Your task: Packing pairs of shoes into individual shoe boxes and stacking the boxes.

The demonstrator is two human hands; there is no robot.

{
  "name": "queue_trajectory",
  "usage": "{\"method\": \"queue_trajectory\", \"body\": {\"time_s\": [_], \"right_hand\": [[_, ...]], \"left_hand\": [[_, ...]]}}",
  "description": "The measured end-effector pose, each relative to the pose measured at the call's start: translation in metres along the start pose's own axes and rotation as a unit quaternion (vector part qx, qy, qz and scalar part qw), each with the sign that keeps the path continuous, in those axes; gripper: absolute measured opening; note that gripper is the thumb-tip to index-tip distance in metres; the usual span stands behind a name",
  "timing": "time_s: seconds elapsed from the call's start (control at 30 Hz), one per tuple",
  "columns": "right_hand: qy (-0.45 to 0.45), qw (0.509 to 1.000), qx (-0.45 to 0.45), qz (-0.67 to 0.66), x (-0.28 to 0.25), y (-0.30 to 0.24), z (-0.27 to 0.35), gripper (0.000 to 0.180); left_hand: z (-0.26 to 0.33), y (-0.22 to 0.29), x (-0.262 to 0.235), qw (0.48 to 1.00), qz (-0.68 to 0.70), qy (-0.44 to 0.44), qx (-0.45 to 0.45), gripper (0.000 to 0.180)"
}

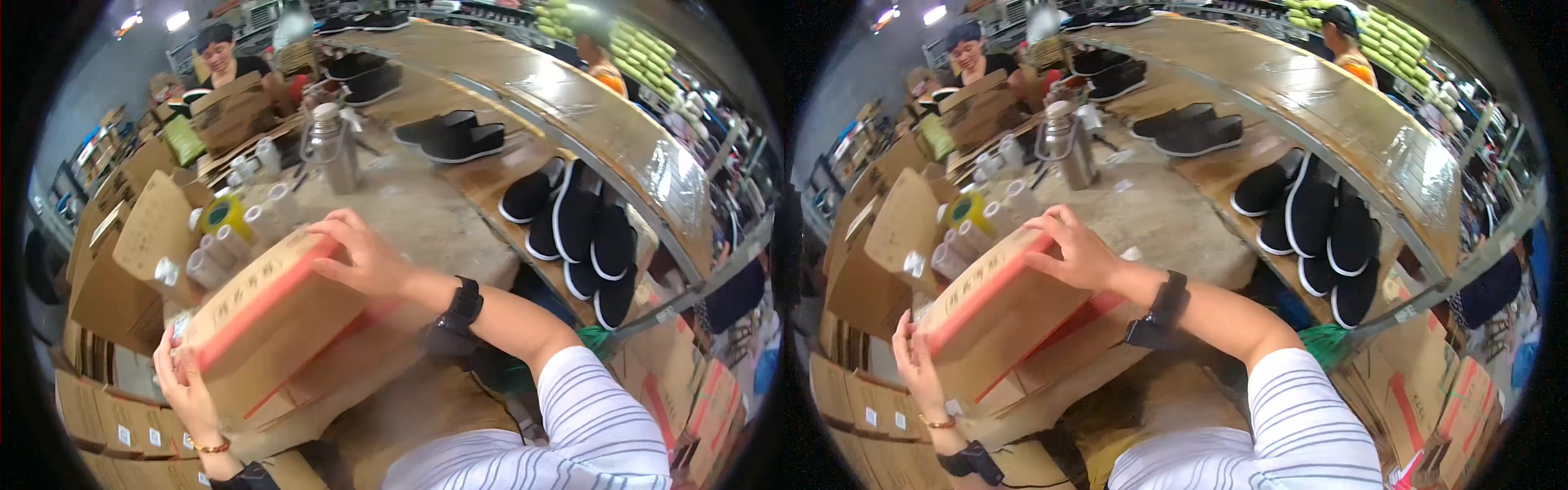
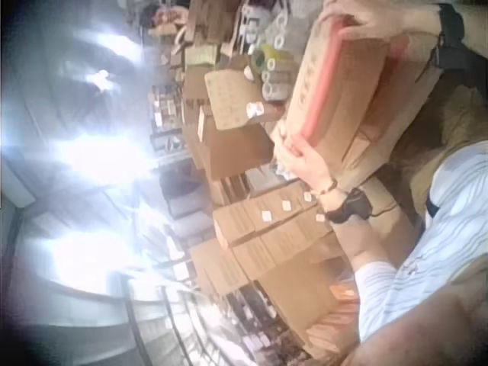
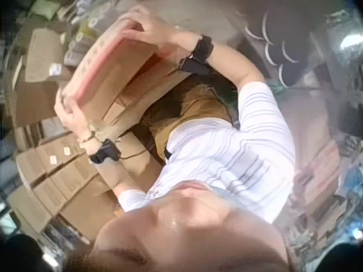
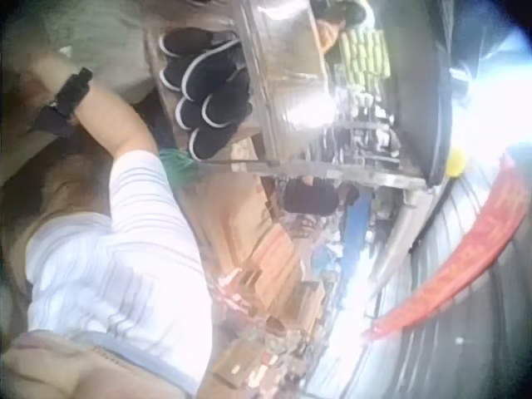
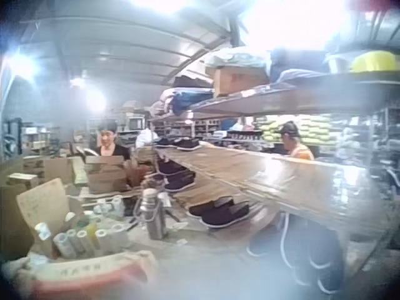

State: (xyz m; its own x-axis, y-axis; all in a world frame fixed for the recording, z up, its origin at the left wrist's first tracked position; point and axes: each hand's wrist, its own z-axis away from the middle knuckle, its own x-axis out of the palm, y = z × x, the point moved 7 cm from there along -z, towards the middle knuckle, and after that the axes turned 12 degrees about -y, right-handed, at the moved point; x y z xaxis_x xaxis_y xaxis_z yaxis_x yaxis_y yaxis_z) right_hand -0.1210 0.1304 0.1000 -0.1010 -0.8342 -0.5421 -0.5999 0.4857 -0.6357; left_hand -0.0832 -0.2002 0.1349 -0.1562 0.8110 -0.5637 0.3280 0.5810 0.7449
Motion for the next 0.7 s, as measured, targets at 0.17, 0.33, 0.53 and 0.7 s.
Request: {"method": "queue_trajectory", "body": {"time_s": [0.17,0.33,0.53,0.7], "right_hand": [[-0.081,0.965,0.151,0.200,-0.063,0.091,0.074,0.041],[0.117,0.693,0.381,0.601,-0.257,0.044,0.161,0.044],[0.181,0.700,0.524,0.451,-0.336,0.089,0.270,0.038],[0.261,0.866,0.374,0.204,-0.293,0.072,0.221,0.034]], "left_hand": [[-0.004,-0.020,0.097,0.871,-0.470,-0.121,0.079,0.048],[-0.001,-0.020,0.099,0.903,-0.405,-0.135,0.037,0.051],[0.000,-0.020,0.103,0.908,-0.402,-0.110,0.044,0.051],[0.000,-0.015,0.100,0.912,-0.394,-0.101,0.056,0.052]]}}
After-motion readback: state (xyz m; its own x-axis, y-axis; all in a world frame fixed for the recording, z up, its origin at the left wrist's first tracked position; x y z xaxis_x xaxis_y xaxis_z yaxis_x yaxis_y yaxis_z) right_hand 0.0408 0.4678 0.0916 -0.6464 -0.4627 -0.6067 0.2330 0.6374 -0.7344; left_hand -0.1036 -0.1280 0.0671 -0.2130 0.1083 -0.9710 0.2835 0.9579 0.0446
